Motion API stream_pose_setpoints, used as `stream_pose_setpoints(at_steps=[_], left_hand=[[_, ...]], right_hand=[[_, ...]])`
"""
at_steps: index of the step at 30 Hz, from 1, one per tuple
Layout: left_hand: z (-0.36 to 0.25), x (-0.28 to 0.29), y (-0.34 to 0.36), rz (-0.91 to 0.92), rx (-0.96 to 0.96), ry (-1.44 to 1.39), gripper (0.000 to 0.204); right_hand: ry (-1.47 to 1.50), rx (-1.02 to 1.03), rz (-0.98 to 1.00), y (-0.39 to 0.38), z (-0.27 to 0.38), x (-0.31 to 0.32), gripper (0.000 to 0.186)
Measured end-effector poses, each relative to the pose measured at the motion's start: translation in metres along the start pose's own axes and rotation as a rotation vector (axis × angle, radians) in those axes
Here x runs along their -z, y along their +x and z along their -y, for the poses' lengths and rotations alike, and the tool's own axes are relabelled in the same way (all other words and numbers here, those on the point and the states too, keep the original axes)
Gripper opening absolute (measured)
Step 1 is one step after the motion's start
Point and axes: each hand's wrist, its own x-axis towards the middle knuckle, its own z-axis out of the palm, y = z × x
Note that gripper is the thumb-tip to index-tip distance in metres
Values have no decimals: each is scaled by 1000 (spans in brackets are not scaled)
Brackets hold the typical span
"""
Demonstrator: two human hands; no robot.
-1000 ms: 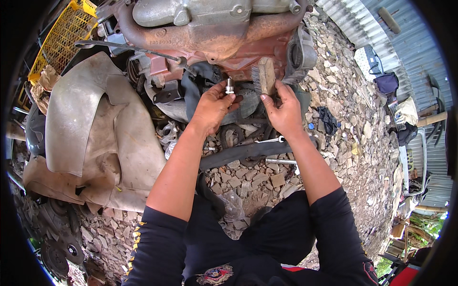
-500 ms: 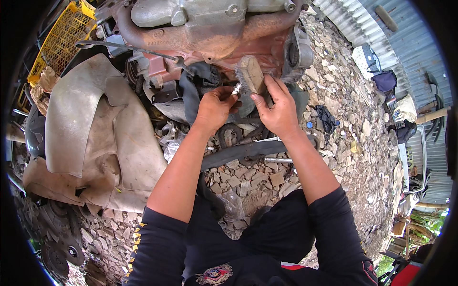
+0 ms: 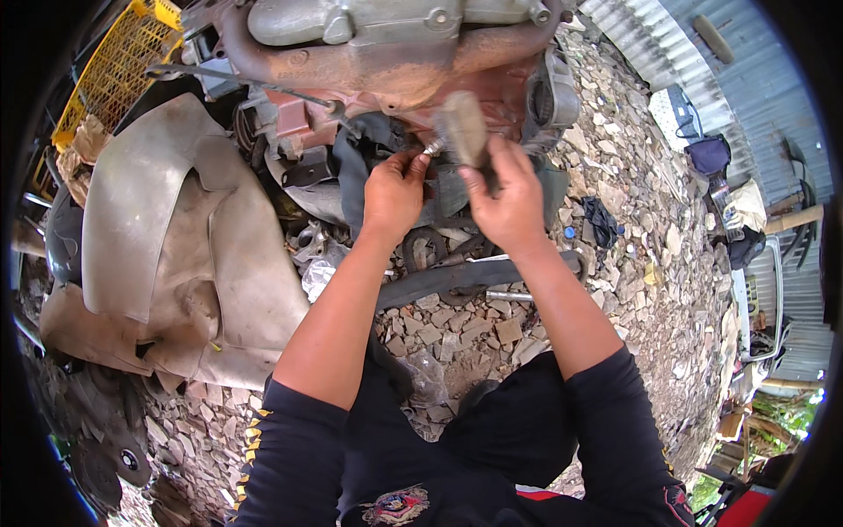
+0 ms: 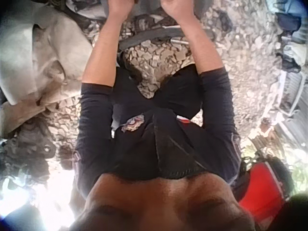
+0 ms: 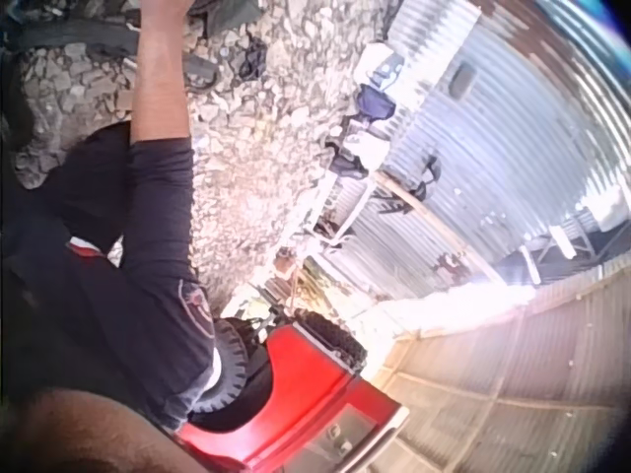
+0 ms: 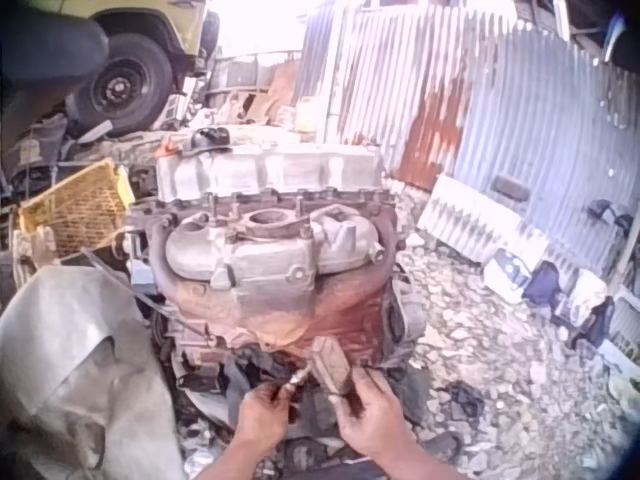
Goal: The person loosens a bolt on an engine block with a wrench and then cleans a spark plug with a wire brush.
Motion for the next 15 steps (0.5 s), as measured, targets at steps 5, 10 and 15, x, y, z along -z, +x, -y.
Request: stream_pose_setpoints(at_steps=[5, 10, 15], left_hand=[[-1, 0, 2, -36, 61, -129, 27], [1, 3, 1, -3, 35, 49, 27], [3, 1, 3, -51, -16, -86, 28]], right_hand=[[-190, -121, 266, -27, -39, 3, 43], [-10, -58, -39, 6, 3, 4, 42], [-145, -157, 212, -29, -46, 1, 44]])
